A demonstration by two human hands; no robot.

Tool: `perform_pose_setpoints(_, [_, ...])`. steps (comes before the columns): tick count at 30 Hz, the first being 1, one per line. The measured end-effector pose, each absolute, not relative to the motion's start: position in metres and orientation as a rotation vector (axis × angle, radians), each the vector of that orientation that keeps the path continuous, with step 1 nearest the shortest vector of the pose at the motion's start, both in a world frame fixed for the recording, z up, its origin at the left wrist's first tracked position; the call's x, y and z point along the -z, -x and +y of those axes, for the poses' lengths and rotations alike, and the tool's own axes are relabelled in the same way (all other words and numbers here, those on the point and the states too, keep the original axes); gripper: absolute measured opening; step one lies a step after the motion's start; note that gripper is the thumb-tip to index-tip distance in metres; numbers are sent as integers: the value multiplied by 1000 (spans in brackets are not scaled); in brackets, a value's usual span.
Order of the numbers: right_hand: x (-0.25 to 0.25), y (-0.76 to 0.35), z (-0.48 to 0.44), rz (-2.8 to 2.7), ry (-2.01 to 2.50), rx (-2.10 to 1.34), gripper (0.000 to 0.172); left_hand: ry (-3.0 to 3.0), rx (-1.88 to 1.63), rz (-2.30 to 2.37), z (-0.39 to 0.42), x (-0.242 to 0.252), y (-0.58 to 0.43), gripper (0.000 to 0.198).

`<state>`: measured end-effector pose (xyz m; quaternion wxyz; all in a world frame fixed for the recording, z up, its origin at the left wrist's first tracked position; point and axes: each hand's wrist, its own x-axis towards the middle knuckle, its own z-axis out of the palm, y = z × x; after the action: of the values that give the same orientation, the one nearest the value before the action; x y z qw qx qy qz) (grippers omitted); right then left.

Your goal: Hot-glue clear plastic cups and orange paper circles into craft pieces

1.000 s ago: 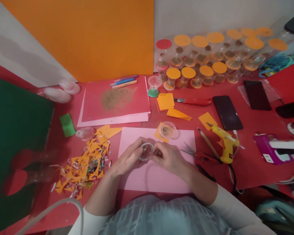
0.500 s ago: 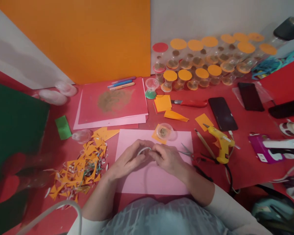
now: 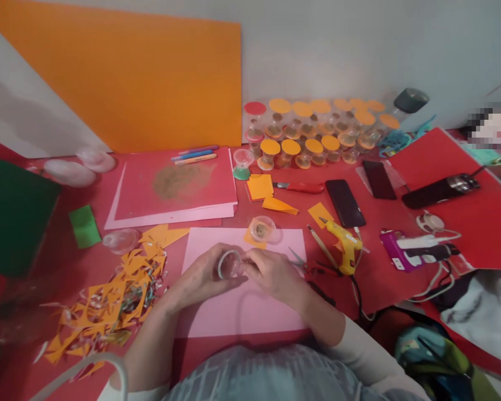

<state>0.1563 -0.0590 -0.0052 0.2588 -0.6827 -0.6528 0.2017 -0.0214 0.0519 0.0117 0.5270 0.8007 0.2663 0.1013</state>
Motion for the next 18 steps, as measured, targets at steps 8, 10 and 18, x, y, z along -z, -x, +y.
perform_pose_setpoints(8, [-15, -236, -111, -1672, 2097, 57, 25, -2002, -339, 702, 50, -17, 24, 48])
perform_pose_setpoints(10, [-9, -254, -122, -1648, 2249, 185, 26, -2062, -343, 737, 48, -15, 25, 54])
perform_pose_setpoints(18, [17, -269, -129, -1638, 2454, 249, 21, -2306, -303, 763, 52, 2, 25, 50])
